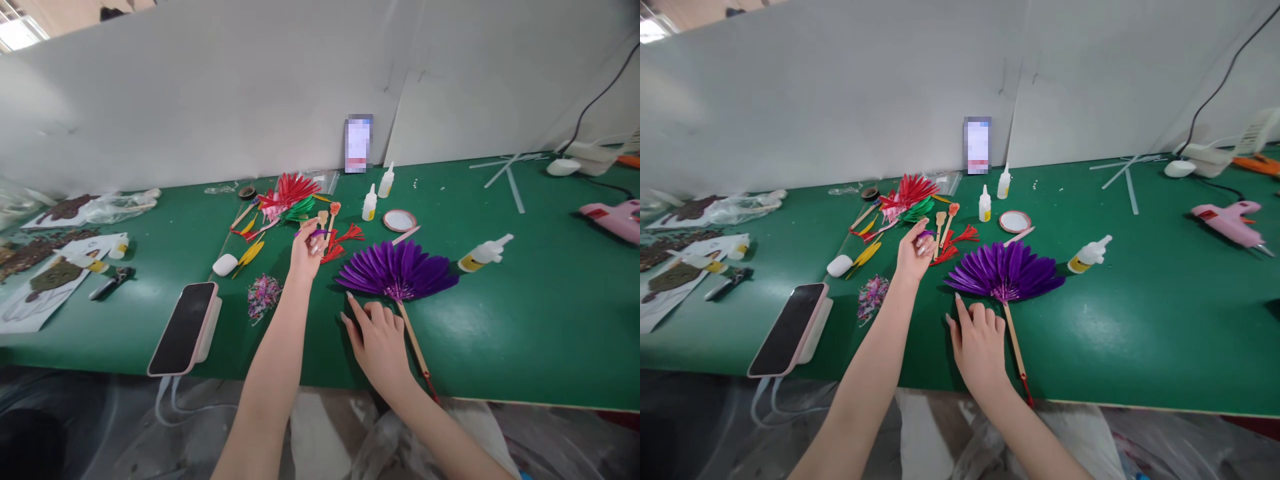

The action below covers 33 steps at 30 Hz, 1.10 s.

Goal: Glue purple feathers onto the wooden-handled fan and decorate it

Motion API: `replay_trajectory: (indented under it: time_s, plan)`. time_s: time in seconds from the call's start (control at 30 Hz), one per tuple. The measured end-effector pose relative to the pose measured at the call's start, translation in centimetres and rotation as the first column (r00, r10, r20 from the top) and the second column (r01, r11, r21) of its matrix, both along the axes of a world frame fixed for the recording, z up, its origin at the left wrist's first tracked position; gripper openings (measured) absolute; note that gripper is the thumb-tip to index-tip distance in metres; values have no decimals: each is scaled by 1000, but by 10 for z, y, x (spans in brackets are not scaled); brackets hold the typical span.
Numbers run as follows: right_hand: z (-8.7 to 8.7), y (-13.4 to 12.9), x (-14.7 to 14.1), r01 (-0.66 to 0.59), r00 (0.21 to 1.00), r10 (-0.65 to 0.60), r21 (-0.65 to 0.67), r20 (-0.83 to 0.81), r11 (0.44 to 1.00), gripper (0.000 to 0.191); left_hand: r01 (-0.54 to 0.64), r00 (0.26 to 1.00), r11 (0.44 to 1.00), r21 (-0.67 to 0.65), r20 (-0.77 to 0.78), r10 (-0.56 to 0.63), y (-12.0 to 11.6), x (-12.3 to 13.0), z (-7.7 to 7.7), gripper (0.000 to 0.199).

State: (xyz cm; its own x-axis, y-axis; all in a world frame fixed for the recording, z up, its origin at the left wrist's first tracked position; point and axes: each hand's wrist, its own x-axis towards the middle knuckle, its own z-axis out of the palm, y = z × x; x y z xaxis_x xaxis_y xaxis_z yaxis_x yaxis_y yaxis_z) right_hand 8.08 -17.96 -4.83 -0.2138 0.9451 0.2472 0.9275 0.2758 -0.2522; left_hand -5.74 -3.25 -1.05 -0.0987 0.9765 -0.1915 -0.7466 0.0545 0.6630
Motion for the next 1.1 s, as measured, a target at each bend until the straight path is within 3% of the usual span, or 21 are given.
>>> replay_trajectory:
  time_s: [0.23,0.6,0.83,1.1]
  plan:
    - [-1,-1,2,47,998,-48,18,38,999,41,12,1000,999,34,20,-13,-1,0,0,9]
    - [-3,0,3,-90,996,90,11,-6,996,34,23,999,999,49,35,-25,-1,0,0,13]
    - [-2,-1,3,17,999,-17,1,35,1000,37,8,1000,1000,1,-5,-8,0,1,-1,5]
    - [1,1,-10,-62,996,64,-42,61,997,39,5,1000,1000,16,8,-6,-1,2,0,7]
